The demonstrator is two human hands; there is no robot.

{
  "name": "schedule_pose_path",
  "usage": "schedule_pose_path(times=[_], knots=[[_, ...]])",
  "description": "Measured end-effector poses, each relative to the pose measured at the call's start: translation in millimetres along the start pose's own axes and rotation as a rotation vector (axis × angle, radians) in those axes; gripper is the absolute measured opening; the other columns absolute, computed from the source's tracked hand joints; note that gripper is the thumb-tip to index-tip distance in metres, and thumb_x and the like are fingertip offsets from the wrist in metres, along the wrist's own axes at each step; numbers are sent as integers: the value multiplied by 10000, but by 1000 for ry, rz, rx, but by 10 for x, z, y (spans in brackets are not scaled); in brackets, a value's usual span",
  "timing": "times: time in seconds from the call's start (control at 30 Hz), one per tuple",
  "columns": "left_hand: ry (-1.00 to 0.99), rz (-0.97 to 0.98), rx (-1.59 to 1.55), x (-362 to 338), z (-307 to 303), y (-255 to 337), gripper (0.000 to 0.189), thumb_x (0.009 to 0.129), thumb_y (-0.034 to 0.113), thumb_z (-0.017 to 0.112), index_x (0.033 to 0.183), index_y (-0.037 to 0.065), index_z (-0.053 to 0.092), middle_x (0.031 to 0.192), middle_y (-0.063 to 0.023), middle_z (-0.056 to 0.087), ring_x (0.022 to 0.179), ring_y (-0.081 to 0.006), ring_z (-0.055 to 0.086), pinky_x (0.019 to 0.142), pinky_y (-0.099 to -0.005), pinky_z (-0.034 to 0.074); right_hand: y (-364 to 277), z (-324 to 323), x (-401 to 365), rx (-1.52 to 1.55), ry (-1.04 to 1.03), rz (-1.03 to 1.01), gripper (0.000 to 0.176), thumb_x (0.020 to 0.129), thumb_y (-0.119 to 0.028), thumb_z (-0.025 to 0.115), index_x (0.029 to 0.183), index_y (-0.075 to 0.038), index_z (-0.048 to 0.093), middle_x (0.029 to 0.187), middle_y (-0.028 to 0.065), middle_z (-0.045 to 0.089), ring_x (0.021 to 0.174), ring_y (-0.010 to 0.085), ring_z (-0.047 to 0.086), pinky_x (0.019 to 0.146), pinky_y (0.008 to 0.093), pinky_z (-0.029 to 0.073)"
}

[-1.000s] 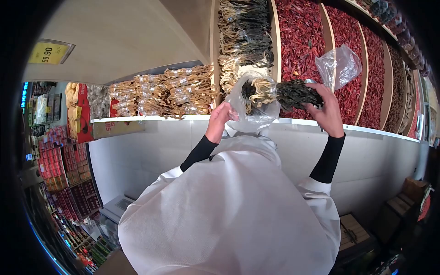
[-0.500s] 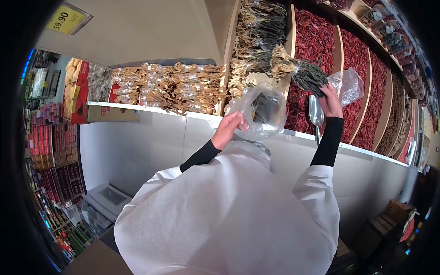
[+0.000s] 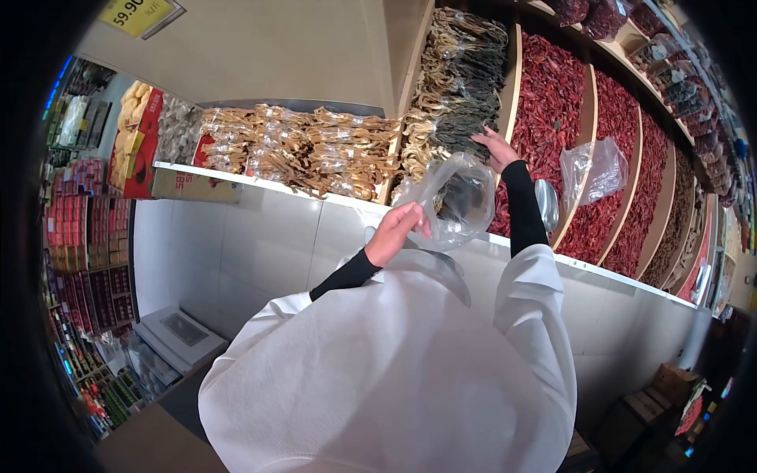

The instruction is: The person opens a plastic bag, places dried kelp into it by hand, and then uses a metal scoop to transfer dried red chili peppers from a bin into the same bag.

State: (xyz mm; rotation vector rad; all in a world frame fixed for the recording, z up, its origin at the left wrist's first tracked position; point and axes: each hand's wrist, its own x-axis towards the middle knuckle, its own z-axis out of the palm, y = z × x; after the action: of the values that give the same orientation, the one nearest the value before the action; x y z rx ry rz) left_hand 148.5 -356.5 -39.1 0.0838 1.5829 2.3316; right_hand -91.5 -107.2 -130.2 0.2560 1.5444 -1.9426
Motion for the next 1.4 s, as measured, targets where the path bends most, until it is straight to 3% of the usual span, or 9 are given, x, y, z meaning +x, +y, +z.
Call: schedule_pose_path(times=[0.2,0.4,0.6,0.73,0.93,1.07,1.13,1.3,1.4], knots=[[0,14,12,-2,4,-43,359,1035,325,393,806,71,505,783,-37,630,758,-96,558,725,-254,435,216,-120,145,10,112,96,165,902,-77,592,1059,-61,545,998,38,633,899,146,627,824,288,514],[4,0,1,17,37,8,362,1035,326,391,810,67,509,781,-38,629,758,-101,566,722,-256,441,181,29,-49,-186,155,63,541,875,-86,624,1355,26,402,1077,93,609,929,177,613,841,293,499],[-30,-3,17,50,70,-18,369,1037,327,384,816,65,522,773,-31,625,753,-102,567,724,-258,439,183,-72,-77,-454,173,-176,554,894,-43,556,1402,41,350,1409,201,440,1313,245,415,1058,317,364],[-38,-21,37,74,83,24,373,1035,324,387,839,55,555,773,-27,625,748,-100,559,730,-257,434,2,71,-588,-464,100,-435,357,959,-56,478,1306,29,477,1268,158,569,1167,198,555,957,283,457],[-37,-77,32,26,112,105,335,1034,291,386,783,82,462,791,-43,606,786,-136,562,797,-286,420,-122,670,-1772,-383,-145,-162,257,976,-149,521,1133,48,566,1016,122,668,889,173,674,787,274,534],[-105,-66,72,1,152,110,344,1036,289,387,779,73,462,796,-43,604,805,-131,557,808,-287,425,711,542,-1391,-613,-153,-227,355,921,-238,606,1117,56,569,1026,183,655,970,273,656,817,358,520],[-130,-64,91,5,190,89,350,1037,291,385,778,69,464,796,-42,603,810,-127,554,809,-288,427,819,677,-1179,-1162,45,-408,454,841,-300,668,1126,40,570,1057,244,627,1003,387,613,860,434,486],[-171,-48,163,-46,226,59,340,1027,262,408,842,16,551,792,-33,612,797,-112,565,794,-274,446,904,1017,-976,-1290,112,-344,489,795,-360,654,1119,-5,563,1110,265,587,1063,432,545,897,445,450],[-152,-50,184,-60,216,65,339,1026,258,410,843,17,562,792,-34,614,799,-112,564,797,-278,447,1079,1033,-907,-1034,307,-443,480,784,-361,662,1093,-6,565,1084,264,595,1053,444,534,891,446,452]])
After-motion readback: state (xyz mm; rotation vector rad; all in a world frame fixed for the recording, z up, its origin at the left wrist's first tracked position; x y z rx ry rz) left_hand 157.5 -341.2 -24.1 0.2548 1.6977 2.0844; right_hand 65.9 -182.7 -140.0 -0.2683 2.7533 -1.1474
